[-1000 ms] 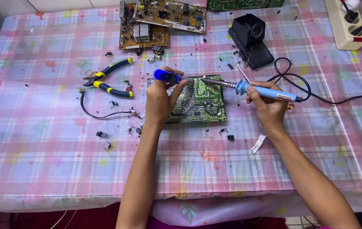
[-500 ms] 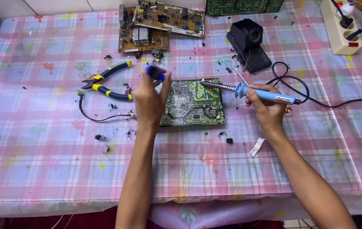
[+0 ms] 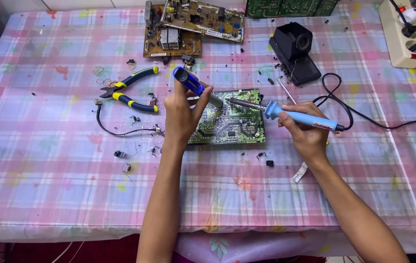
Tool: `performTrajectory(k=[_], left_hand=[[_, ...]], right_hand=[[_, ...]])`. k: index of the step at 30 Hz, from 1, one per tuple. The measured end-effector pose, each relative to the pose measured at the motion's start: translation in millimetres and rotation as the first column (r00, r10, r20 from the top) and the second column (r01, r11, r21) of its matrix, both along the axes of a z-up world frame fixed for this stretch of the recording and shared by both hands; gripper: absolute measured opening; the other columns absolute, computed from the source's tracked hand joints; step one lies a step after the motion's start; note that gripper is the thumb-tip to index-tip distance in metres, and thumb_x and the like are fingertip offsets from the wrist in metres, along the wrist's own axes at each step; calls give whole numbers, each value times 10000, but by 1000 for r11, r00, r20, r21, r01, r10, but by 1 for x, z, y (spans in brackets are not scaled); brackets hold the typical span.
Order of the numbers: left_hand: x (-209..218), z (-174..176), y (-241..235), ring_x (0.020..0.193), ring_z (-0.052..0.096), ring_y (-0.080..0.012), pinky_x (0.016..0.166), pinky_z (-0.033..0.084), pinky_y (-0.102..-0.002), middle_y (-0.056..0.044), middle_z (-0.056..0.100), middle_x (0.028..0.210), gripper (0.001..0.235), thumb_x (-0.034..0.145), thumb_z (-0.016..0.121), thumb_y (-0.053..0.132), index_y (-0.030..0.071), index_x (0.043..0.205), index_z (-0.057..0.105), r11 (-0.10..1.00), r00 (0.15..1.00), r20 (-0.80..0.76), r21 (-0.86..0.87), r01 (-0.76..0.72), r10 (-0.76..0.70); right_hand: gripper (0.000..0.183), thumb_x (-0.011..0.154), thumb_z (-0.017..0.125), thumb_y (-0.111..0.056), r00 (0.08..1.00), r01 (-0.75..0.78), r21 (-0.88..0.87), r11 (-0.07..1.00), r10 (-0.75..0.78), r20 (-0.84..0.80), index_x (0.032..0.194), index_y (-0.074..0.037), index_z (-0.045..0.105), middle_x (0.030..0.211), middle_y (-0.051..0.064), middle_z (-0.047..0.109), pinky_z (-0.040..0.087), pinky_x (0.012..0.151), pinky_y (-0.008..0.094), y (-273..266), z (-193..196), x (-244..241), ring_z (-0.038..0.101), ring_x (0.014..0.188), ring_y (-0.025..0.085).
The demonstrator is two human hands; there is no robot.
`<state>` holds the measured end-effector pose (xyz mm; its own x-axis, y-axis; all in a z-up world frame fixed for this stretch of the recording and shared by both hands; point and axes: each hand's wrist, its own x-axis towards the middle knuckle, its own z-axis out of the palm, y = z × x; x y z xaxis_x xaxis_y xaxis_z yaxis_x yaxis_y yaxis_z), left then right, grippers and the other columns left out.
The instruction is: The person uses a soldering iron and a desoldering pump to remove components from a green circuit board. They repeatedly heat solder joints and use the pump to extract molten solder, working on various points across the board.
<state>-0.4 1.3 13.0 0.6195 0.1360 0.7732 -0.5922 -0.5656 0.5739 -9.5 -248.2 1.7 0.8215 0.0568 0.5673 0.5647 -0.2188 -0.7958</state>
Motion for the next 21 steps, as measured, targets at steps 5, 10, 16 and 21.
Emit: performTrajectory(k=[5,10,16,21], left_hand=[[-1,1,1,601,664,-310,492,557,-334,-167,649,754,292,855,652,150,9,963,420,1000,1000,-18,0,4,-4],[0,-2,0,584,662,-303,479,553,-317,-143,663,782,284,859,645,152,6,959,423,1000,1000,16,17,0,0],[-1,-4,1,582,661,-303,486,566,-321,-145,663,779,276,858,643,143,4,953,425,1000,1000,16,14,8,-8],[-1,-12,6,687,683,-219,512,574,-299,-120,665,840,431,861,627,280,12,1086,374,989,994,-103,146,-28,43]], right_hand=[[145,855,716,-144,994,77,-140,987,-65,87,914,-14,685,765,121,571,474,652,334,-1,-1,1,603,673,235],[118,803,784,-162,967,167,-223,960,-116,226,848,-77,714,739,70,618,475,658,323,11,14,-5,613,658,246],[153,831,746,-120,947,159,-497,853,10,320,733,-38,662,614,144,576,471,616,367,41,70,34,591,575,311],[119,692,674,-285,993,-110,-760,640,31,-118,735,-175,683,678,-18,651,306,816,348,80,121,75,467,889,224]])
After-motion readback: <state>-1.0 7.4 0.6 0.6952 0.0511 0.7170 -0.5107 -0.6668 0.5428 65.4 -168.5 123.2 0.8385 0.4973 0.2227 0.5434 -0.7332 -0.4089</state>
